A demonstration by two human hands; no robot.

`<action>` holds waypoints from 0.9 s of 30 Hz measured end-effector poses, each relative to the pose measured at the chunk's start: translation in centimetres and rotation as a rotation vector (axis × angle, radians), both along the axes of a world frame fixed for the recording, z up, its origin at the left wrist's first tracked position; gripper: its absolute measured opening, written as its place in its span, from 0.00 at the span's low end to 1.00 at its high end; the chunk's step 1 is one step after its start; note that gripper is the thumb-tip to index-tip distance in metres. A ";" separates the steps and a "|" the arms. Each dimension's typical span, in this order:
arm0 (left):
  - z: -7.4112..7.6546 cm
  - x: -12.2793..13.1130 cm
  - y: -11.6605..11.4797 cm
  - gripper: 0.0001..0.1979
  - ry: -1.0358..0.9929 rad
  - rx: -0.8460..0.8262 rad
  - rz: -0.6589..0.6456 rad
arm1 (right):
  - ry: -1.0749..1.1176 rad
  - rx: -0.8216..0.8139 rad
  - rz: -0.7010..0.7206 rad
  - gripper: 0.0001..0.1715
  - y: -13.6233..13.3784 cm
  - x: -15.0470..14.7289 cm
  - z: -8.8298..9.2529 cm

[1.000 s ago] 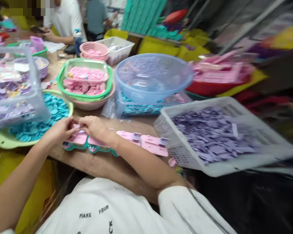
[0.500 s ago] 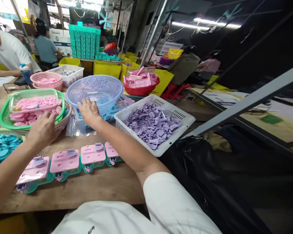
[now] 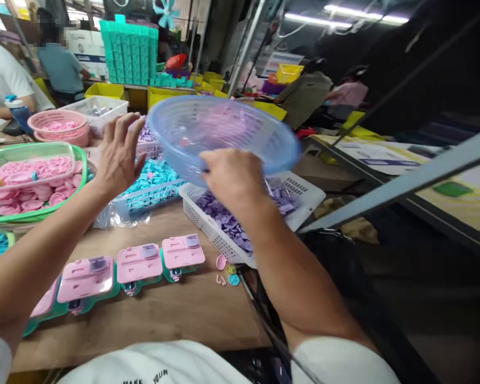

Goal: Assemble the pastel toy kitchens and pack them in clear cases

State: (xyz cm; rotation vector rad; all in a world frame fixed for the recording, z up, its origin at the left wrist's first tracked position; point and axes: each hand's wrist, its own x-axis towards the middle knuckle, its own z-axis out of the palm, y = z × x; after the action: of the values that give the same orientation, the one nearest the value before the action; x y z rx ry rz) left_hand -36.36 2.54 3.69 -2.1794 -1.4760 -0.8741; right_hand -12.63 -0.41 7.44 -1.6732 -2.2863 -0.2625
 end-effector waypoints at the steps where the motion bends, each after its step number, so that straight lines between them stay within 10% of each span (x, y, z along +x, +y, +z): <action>1: -0.2 0.0 0.4 0.31 -0.022 -0.010 0.014 | -0.016 0.004 -0.062 0.09 -1.0 1.5 -0.1; 7: -5.9 -3.6 4.5 0.20 -0.138 -0.421 0.230 | -0.275 -0.176 -0.345 0.10 -4.8 5.7 -4.7; 15: -9.3 -4.6 9.4 0.19 0.153 -0.730 0.148 | -0.184 0.091 -0.034 0.22 -3.9 2.9 -4.8; 21: -10.8 -2.0 11.4 0.21 0.258 -0.814 0.043 | -0.139 -0.118 -0.014 0.24 4.8 -6.9 -3.5; 27: -11.5 -2.5 10.5 0.18 0.226 -0.842 0.166 | -0.186 -0.474 -0.075 0.19 15.8 -13.3 -8.2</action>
State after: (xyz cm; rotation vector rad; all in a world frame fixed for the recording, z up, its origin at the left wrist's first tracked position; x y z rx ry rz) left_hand -38.82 13.03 -7.78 -2.5094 -2.1040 0.1058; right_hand -25.91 15.37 -0.78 -2.0337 -2.5723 0.1283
